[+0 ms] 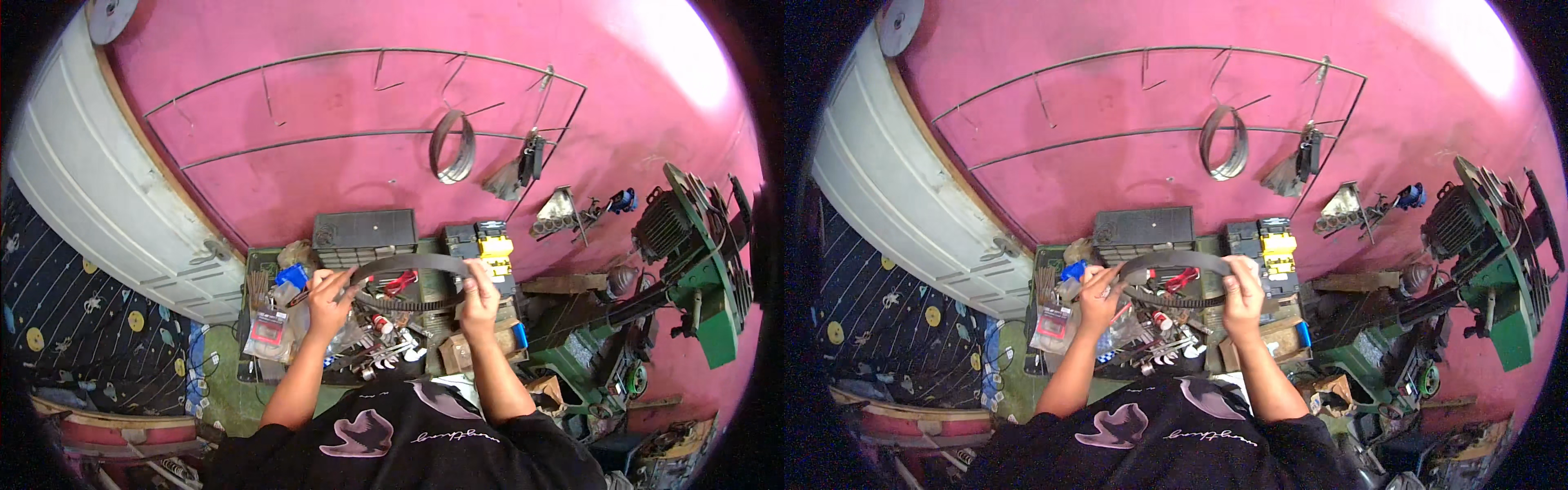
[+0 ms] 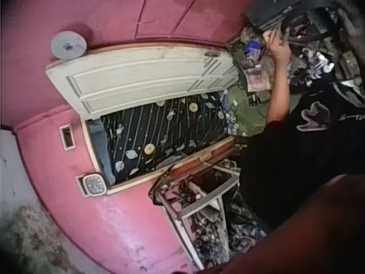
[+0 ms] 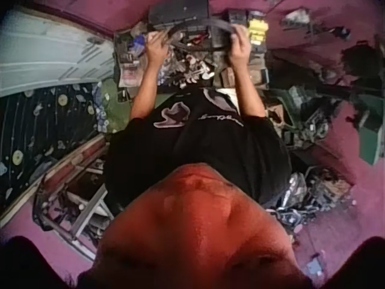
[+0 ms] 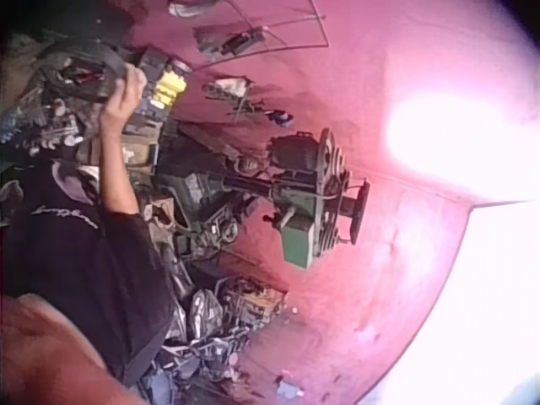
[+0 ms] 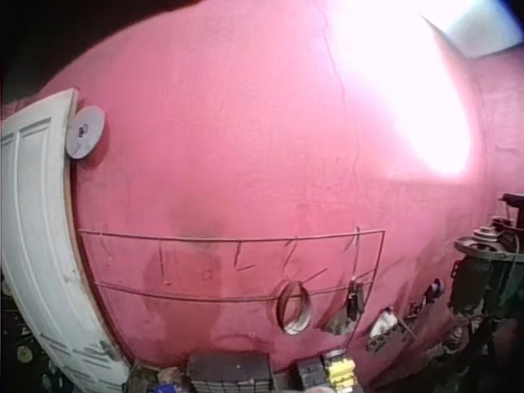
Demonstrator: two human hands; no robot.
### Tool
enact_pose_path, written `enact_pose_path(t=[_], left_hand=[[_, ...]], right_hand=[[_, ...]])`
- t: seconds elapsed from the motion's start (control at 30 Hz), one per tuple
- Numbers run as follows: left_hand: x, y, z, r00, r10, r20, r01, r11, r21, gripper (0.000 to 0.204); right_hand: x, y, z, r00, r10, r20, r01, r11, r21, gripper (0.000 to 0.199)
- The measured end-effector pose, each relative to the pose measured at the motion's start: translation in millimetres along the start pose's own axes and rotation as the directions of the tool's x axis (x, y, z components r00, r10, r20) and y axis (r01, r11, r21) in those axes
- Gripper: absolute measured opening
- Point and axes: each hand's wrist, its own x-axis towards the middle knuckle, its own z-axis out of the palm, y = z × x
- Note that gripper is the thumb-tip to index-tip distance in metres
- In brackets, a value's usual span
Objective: The person organizes various tools and hardware items on a cluttered workbench. They pick up wrenches, pliers, and other metal tools, sorting them into piles or placing them on a wall-mounted rack. The person also handles timing belts, hanging them on hooks, and moves small bottles and packages to different locations on the bench.
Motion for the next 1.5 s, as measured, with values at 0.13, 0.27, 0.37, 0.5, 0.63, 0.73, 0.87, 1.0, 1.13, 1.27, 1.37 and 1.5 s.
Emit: enact_pose_path(t=[0.13,0.27,0.37,0.5,0.63,0.73,0.87,1.0,1.13,1.27,1.37,1.5], left_hand=[[17,23,46,0.994,-0.110,-0.009,0.107,0.984,-0.140,0.037],[68,46,71,0.992,-0.115,-0.041,0.106,0.978,-0.179,0.034],[127,74,80,0.985,-0.069,-0.156,0.043,0.986,-0.164,0.033],[195,113,87,0.958,-0.122,-0.261,0.090,0.987,-0.133,0.031],[200,74,134,0.940,-0.183,-0.288,0.124,0.969,-0.211,0.028],[176,28,150,0.918,-0.360,-0.167,0.336,0.929,-0.158,0.033],[158,11,161,0.918,-0.361,-0.161,0.352,0.932,-0.083,0.043],[145,4,155,0.953,-0.276,-0.127,0.298,0.930,0.214,0.057],[91,-7,142,0.974,-0.206,-0.093,0.221,0.951,0.215,0.051],[-13,-19,112,0.962,-0.271,-0.022,0.263,0.904,0.338,0.047],[-111,-15,104,0.924,-0.382,0.013,0.334,0.824,0.458,0.045],[-214,-10,94,0.775,-0.628,0.075,0.446,0.628,0.638,0.054]], right_hand=[[45,10,-41,0.969,0.198,-0.148,-0.144,0.938,0.315,0.045],[131,17,-70,0.966,0.152,-0.211,-0.063,0.924,0.378,0.045],[201,24,-76,0.952,0.188,-0.242,-0.057,0.885,0.462,0.042],[281,34,-71,0.958,0.037,-0.283,-0.036,0.999,0.007,0.037],[310,122,-53,0.977,-0.108,-0.183,-0.032,0.776,-0.630,0.023],[271,142,-30,0.976,-0.208,-0.057,0.088,0.628,-0.773,0.020],[249,177,-20,0.956,-0.293,0.007,0.186,0.587,-0.788,0.022],[244,167,-15,0.974,-0.227,-0.003,0.150,0.655,-0.741,0.027],[230,170,-18,0.963,-0.268,0.010,0.191,0.660,-0.727,0.039],[154,152,-22,0.957,-0.289,-0.015,0.214,0.744,-0.633,0.046],[44,156,-21,0.969,-0.065,0.238,0.172,0.870,-0.463,0.042],[-114,158,-14,0.652,0.250,0.716,0.141,0.888,-0.439,0.045]])
